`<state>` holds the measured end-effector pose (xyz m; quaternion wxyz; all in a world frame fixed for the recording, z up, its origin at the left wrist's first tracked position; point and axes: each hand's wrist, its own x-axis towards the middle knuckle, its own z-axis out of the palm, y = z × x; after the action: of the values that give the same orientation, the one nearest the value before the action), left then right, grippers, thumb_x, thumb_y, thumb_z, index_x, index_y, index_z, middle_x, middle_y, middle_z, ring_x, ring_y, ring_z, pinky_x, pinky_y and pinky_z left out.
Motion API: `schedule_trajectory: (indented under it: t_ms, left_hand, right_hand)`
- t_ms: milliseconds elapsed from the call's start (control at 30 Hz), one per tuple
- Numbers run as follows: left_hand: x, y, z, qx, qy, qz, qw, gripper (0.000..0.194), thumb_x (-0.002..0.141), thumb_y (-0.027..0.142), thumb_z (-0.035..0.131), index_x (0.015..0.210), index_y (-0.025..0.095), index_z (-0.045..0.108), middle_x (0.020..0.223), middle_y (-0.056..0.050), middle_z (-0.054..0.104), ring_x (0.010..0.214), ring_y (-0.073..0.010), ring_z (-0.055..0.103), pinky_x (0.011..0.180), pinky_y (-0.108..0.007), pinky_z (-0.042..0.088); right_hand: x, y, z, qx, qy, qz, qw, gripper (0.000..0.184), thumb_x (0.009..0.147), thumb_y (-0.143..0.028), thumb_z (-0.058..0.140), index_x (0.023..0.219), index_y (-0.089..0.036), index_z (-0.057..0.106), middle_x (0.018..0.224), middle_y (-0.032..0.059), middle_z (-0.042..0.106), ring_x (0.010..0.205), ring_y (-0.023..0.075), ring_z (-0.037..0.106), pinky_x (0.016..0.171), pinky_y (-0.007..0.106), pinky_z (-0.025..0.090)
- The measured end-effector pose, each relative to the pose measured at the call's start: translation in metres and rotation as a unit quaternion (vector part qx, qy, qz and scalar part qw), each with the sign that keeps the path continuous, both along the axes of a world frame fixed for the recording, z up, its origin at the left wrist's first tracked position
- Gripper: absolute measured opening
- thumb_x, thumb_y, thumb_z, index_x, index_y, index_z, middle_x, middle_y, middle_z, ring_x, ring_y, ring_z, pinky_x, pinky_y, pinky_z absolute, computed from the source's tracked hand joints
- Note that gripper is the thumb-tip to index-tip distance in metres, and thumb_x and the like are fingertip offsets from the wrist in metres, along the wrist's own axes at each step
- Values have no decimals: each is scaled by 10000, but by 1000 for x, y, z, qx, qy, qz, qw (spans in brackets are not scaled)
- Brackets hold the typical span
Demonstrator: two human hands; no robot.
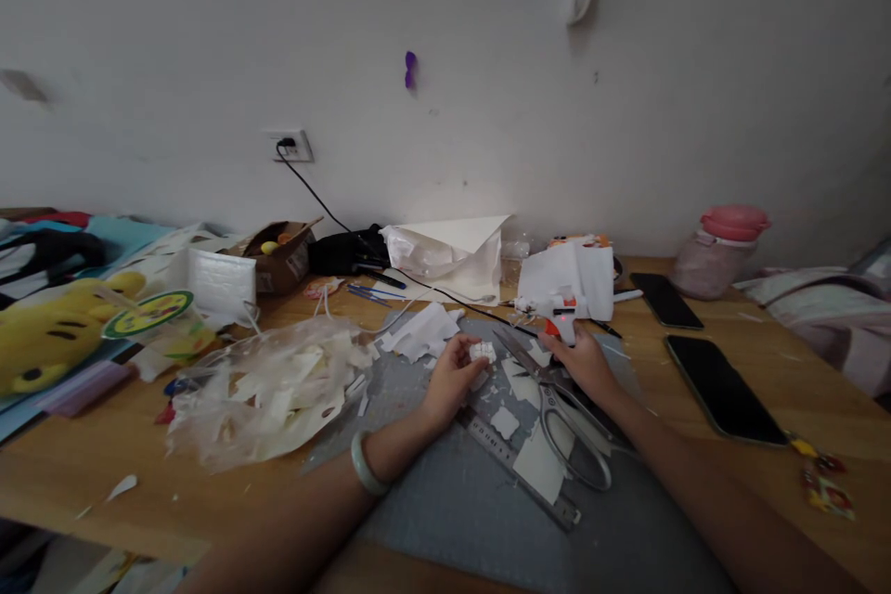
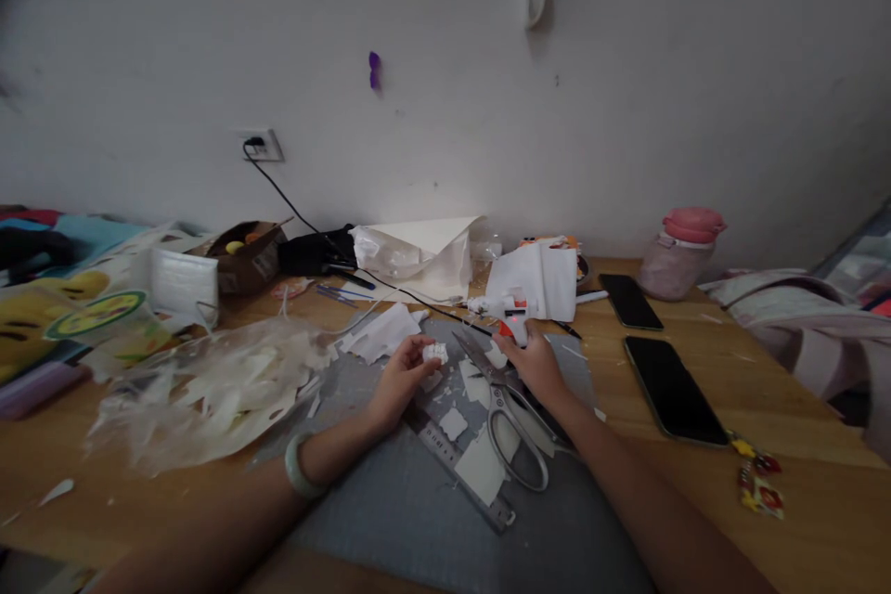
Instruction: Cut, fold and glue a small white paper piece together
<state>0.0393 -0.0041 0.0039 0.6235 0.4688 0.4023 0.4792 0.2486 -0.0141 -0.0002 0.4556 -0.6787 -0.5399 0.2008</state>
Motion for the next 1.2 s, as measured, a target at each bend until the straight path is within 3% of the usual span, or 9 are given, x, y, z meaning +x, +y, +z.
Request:
schedule_trajectory:
  t_ms: [467,1067,1200]
  left_hand:
    - [-1,-2,1,29,2,-7,1000,266,657,236,616,877,200,470,594,79,512,540,-85,524,565,-196,369]
    - [1,-2,4,-3,-22,-13,1000,366,581,258,688,870,197,473,640,62,568,530,-94,543,580,-222,419]
    - [2,-1,2,-17,-22,-3,1000,331,543,272,712,775,184,493,657,45,569,576,-100,529,576,-214,403]
  right_hand:
    - [1,1,-3,-1,-7,-2,1000,351,662,-546,561,686,-200,506,611,8,574,600,191,535,580,294,407]
    - [0,0,1,-14,1,0,1000,349,650,-552,555,679,-208,501,616,18,579,618,206,542,593,304,403]
    - [-1,-2,4,-15,-2,-10,1000,340,638,-543,564,671,-208,513,602,18,593,598,206,551,586,307,411]
